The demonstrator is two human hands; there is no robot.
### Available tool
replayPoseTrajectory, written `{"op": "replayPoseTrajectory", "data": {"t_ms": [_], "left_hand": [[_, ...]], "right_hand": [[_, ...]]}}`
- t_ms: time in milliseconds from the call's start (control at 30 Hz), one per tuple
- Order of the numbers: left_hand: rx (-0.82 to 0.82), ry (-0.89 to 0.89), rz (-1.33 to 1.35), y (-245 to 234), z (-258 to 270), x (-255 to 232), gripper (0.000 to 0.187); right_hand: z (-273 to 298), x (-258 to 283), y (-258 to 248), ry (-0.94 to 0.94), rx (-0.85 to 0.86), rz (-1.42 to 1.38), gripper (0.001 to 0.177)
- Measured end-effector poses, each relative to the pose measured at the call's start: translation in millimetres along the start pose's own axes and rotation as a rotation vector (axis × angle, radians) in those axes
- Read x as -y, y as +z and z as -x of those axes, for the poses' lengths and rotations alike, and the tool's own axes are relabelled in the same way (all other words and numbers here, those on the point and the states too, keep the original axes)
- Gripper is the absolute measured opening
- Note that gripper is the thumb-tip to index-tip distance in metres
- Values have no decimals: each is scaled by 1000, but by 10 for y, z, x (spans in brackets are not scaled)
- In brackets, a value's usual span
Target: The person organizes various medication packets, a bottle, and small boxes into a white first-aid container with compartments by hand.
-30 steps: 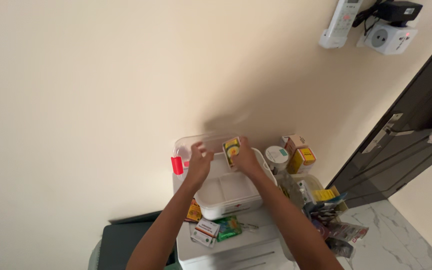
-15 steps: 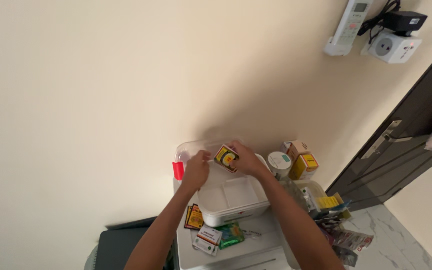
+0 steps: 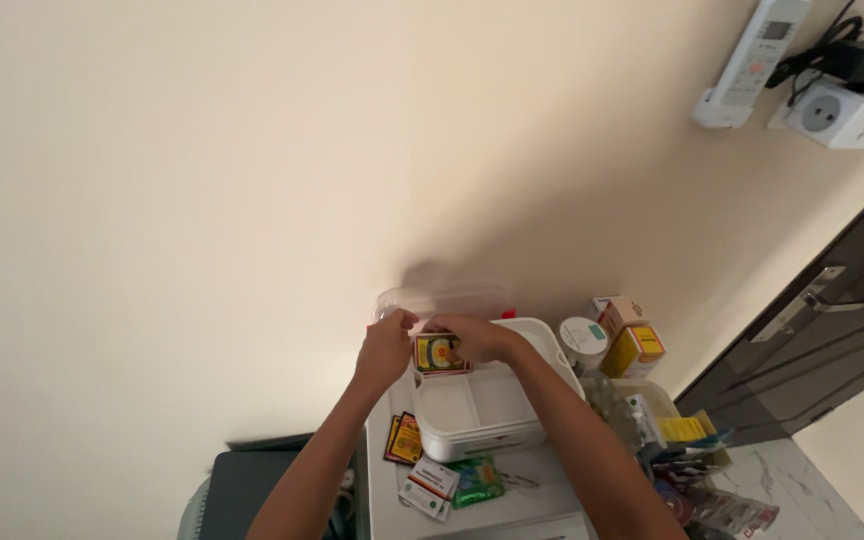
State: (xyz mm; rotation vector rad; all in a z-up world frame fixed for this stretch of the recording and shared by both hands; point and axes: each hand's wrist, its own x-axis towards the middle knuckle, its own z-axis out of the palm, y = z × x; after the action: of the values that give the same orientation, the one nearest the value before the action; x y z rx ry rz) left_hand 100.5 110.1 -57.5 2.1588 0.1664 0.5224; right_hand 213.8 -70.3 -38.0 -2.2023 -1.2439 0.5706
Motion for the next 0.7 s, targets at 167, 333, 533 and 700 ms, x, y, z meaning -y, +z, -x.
{"op": "replayPoseTrajectory", "data": {"t_ms": [167, 333, 533, 700], "left_hand": [[-27, 81, -65, -92, 70, -86, 23], [132, 62, -278, -142, 148, -271, 27], [251, 55, -486, -192, 216, -454, 37], [257, 37, -510, -159, 208, -446, 36]], "right_hand": [[77, 80, 9, 38, -81, 18, 58], [167, 11, -26, 84, -257, 206, 48], [278, 89, 3, 163, -175, 52, 53], [269, 56, 125, 185, -432, 219, 32]]}}
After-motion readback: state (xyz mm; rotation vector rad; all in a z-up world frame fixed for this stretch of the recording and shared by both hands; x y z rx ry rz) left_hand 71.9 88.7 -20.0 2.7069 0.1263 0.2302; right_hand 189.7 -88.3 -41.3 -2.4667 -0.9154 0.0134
